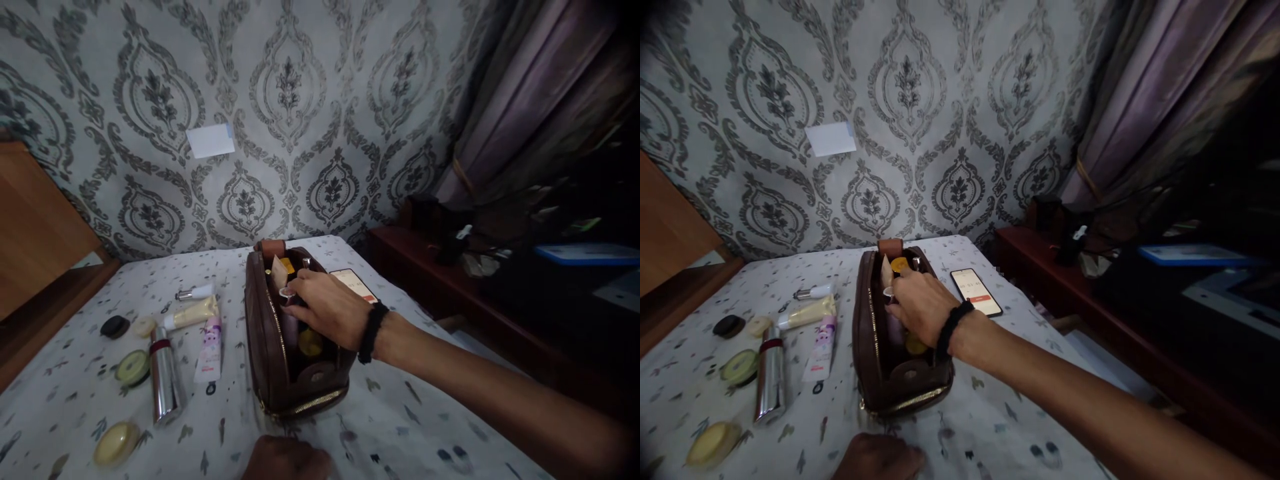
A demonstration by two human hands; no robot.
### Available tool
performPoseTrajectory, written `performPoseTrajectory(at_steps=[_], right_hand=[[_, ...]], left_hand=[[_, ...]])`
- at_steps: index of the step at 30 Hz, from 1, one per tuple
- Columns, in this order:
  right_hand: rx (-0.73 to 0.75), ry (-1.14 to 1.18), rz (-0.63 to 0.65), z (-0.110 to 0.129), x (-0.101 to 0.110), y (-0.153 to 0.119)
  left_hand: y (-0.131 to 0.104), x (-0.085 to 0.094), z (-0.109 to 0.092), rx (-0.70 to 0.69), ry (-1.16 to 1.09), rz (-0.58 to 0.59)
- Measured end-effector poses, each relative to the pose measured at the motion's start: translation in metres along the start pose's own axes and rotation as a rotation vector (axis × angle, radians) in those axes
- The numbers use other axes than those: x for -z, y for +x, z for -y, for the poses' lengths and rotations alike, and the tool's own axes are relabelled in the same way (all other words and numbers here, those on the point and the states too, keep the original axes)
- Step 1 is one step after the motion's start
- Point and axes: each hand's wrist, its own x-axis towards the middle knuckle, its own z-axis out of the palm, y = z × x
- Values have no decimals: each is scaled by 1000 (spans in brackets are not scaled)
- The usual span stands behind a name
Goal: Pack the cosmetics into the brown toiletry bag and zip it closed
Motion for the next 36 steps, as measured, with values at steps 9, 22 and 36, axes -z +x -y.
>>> performPoseTrajectory(at_steps=[9,22,36], right_hand=[[15,9,27,1,1,1],[53,-22,108,21,-6,29],[24,21,28,20,7,15]], left_hand=[[14,14,-3,-4,-8,-93],[22,36,-6,-1,-139,7],[25,50,-11,45,-219,73]])
